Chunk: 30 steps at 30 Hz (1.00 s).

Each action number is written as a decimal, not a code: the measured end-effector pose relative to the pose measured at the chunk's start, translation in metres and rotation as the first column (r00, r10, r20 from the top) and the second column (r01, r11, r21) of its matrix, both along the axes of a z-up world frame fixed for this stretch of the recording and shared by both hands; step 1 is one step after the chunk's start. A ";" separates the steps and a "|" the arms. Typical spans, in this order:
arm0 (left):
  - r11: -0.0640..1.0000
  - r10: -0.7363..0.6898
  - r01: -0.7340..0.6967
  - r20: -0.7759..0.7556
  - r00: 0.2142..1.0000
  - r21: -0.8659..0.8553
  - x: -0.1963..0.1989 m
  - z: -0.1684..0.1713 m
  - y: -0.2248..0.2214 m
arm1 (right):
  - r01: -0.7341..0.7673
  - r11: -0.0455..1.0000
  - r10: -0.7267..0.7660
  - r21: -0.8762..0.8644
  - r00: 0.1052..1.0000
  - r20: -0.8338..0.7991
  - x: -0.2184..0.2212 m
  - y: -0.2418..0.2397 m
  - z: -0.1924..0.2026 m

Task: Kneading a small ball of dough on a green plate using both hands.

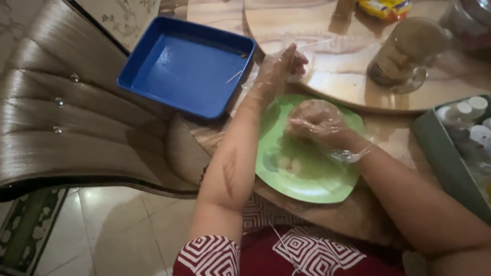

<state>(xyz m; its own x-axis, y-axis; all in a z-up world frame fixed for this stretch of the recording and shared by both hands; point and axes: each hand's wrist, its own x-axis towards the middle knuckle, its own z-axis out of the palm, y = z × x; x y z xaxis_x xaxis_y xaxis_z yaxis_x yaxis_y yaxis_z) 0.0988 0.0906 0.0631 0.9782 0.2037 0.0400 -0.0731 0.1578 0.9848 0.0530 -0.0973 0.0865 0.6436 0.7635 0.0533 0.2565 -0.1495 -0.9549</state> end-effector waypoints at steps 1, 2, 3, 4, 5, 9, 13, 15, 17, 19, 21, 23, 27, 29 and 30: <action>1.000 0.007 -0.007 0.022 1.000 0.001 0.003 -0.004 0.000 | -0.035 0.997 0.031 0.070 0.998 0.060 0.006 -0.001 -0.007; 1.000 0.013 -0.013 0.044 0.999 0.003 0.005 -0.009 0.001 | -0.075 0.988 0.058 0.137 0.991 0.123 0.013 -0.002 -0.014; 1.000 0.011 -0.011 0.037 0.999 0.001 0.004 -0.005 0.000 | -0.072 0.988 0.056 0.135 0.992 0.115 0.012 -0.002 -0.008; 1.000 0.016 -0.016 -0.016 1.000 0.011 0.004 -0.002 -0.001 | -0.085 0.994 0.074 0.074 0.987 0.144 0.013 -0.003 -0.001; 1.000 0.016 -0.015 -0.069 0.997 0.023 0.004 0.002 -0.003 | -0.092 0.996 0.088 0.013 0.981 0.171 0.013 -0.005 0.005; 1.000 0.022 -0.022 -0.007 1.000 -0.003 0.005 -0.007 -0.001 | -0.207 0.954 0.269 -0.215 0.910 0.315 0.016 -0.006 -0.003; 0.999 0.015 -0.016 0.029 0.999 0.029 0.001 -0.004 -0.001 | -0.249 0.950 0.288 -0.187 0.932 0.221 0.017 -0.009 -0.015; 0.998 0.023 -0.024 0.012 1.000 0.051 0.000 -0.003 -0.002 | -0.253 0.952 0.292 -0.172 0.922 0.257 0.014 -0.011 -0.012; 0.997 0.029 -0.032 0.037 0.999 0.070 -0.001 0.000 -0.004 | -0.244 0.940 0.300 -0.237 0.924 0.239 0.003 -0.008 0.007; 0.997 0.034 -0.035 0.019 0.999 0.062 -0.006 0.002 -0.005 | -0.227 0.950 0.252 -0.213 0.963 0.099 -0.003 -0.006 0.010; 0.998 0.040 -0.040 0.007 0.999 0.054 -0.007 0.002 -0.004 | -0.207 0.959 0.203 -0.193 0.978 -0.039 -0.008 -0.005 0.019; 0.998 0.017 -0.022 0.072 0.997 0.064 -0.004 -0.004 -0.002 | -0.167 0.933 0.199 -0.318 0.977 0.072 -0.013 -0.006 0.031; 1.000 0.014 -0.015 0.021 1.000 0.020 -0.006 0.000 -0.004 | -0.077 0.962 0.152 -0.261 0.948 0.280 -0.018 -0.006 0.023; 0.996 0.046 -0.052 0.079 0.996 0.073 0.001 -0.003 -0.001 | 0.183 0.947 -0.058 -0.265 0.906 0.419 -0.019 -0.004 0.001; 0.996 0.048 -0.054 0.081 0.996 0.069 0.006 -0.010 -0.001 | 0.182 0.946 -0.055 -0.268 0.905 0.421 -0.030 0.002 0.013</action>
<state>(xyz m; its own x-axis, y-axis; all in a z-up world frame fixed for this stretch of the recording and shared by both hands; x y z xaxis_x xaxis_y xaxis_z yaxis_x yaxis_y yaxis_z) 0.1043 0.0893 0.0533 0.9598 0.2469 0.1333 -0.1577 0.0816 0.9841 0.0227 -0.0956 0.1000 0.7016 0.7036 0.1124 0.5709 -0.4607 -0.6796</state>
